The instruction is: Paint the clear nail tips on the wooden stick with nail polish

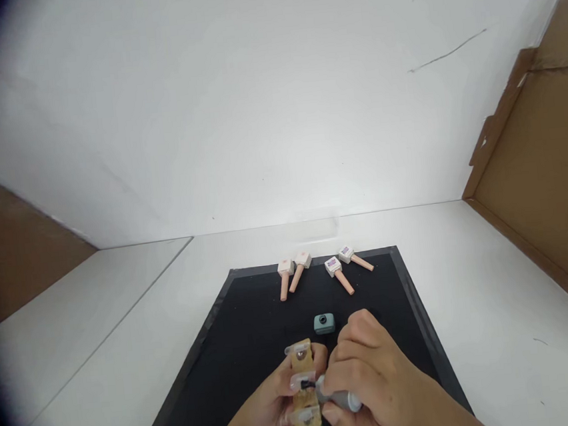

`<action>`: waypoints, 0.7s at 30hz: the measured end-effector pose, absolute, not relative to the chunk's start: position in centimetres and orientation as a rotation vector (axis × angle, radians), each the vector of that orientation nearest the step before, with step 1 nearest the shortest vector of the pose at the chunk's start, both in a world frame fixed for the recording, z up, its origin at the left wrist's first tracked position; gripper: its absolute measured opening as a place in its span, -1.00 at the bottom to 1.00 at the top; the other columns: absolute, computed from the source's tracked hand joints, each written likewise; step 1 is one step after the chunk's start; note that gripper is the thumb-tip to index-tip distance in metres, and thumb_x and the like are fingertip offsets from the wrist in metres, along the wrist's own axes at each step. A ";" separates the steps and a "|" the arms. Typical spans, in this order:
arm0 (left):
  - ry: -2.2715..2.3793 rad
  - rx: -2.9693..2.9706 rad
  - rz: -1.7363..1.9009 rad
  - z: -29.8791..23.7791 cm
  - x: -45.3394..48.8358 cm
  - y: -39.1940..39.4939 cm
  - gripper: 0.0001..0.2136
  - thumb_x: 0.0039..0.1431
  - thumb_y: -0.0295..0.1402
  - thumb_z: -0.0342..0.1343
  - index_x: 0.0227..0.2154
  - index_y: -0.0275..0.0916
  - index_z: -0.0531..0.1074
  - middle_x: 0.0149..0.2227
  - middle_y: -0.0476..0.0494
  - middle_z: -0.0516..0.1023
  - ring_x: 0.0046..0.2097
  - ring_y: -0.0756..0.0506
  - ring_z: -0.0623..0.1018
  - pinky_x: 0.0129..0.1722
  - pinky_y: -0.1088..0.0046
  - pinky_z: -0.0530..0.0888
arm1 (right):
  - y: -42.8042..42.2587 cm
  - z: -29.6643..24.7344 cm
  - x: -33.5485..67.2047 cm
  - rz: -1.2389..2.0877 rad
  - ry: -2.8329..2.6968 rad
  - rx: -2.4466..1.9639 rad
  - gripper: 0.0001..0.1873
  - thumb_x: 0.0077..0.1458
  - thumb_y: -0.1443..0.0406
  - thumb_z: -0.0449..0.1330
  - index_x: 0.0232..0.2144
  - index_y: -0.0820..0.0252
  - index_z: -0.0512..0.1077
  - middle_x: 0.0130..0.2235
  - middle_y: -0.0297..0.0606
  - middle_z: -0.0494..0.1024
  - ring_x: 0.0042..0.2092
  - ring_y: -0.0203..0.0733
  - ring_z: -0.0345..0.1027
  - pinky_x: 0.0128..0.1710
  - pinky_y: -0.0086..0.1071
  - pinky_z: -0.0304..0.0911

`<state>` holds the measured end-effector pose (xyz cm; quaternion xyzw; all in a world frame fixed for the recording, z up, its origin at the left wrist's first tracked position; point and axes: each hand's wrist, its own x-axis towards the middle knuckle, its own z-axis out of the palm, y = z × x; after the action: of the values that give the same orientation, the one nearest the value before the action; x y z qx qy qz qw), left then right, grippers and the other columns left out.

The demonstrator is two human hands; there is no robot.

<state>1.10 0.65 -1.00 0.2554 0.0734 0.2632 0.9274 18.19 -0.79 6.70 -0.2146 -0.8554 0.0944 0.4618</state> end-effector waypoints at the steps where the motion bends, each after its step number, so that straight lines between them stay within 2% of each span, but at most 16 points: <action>1: 0.153 0.528 0.538 -1.0 1.1 0.6 -0.83 -0.05 -0.35 0.20 -0.49 -0.26 0.30 -0.74 0.17 0.25 -0.80 0.20 -0.01 -0.88 0.75 0.11 | -0.8 6.7 18.2 0.223 -2.086 -0.534 -0.93 0.16 0.36 -0.01 -0.27 0.11 0.19 -0.58 -0.41 0.28 -0.52 -0.24 0.12 -0.48 -0.34 0.15; 4: 0.164 0.535 0.538 -0.8 1.1 0.6 -0.83 -0.04 -0.35 0.20 -0.51 -0.26 0.30 -0.75 0.18 0.22 -0.80 0.20 -0.01 -0.88 0.75 0.10 | -0.8 6.7 18.0 0.226 -2.071 -0.526 -0.97 0.23 0.31 -0.06 -0.27 0.11 0.17 -0.57 -0.40 0.28 -0.51 -0.24 0.13 -0.46 -0.34 0.16; 10: 0.198 0.523 0.533 -0.5 1.2 0.7 -0.83 -0.06 -0.34 0.21 -0.53 -0.26 0.31 -0.75 0.16 0.24 -0.81 0.20 -0.01 -0.89 0.75 0.11 | -0.9 6.8 18.1 0.219 -2.083 -0.534 -0.88 0.27 0.29 -0.13 -0.29 0.13 0.17 -0.58 -0.38 0.26 -0.50 -0.24 0.12 -0.46 -0.35 0.17; 16: 0.211 0.526 0.527 -0.8 1.3 0.7 -0.85 -0.05 -0.37 0.21 -0.50 -0.26 0.32 -0.76 0.17 0.23 -0.81 0.19 0.01 -0.88 0.75 0.12 | -0.8 7.0 18.0 0.239 -2.136 -0.517 -0.95 0.25 0.30 -0.07 -0.25 0.11 0.18 -0.55 -0.36 0.30 -0.48 -0.21 0.15 -0.45 -0.34 0.17; 21: 0.183 0.483 0.515 -0.8 1.4 0.8 -0.84 -0.09 -0.40 0.23 -0.51 -0.26 0.33 -0.74 0.15 0.28 -0.81 0.20 0.01 -0.90 0.75 0.14 | -0.9 6.6 18.0 0.252 -2.100 -0.518 -0.92 0.26 0.30 -0.09 -0.27 0.14 0.18 -0.54 -0.37 0.29 -0.46 -0.23 0.12 -0.41 -0.35 0.16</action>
<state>1.42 0.77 -0.76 0.2363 0.0897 0.2519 0.9342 17.98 -0.94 6.62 -0.2108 -0.8546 0.1027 0.4634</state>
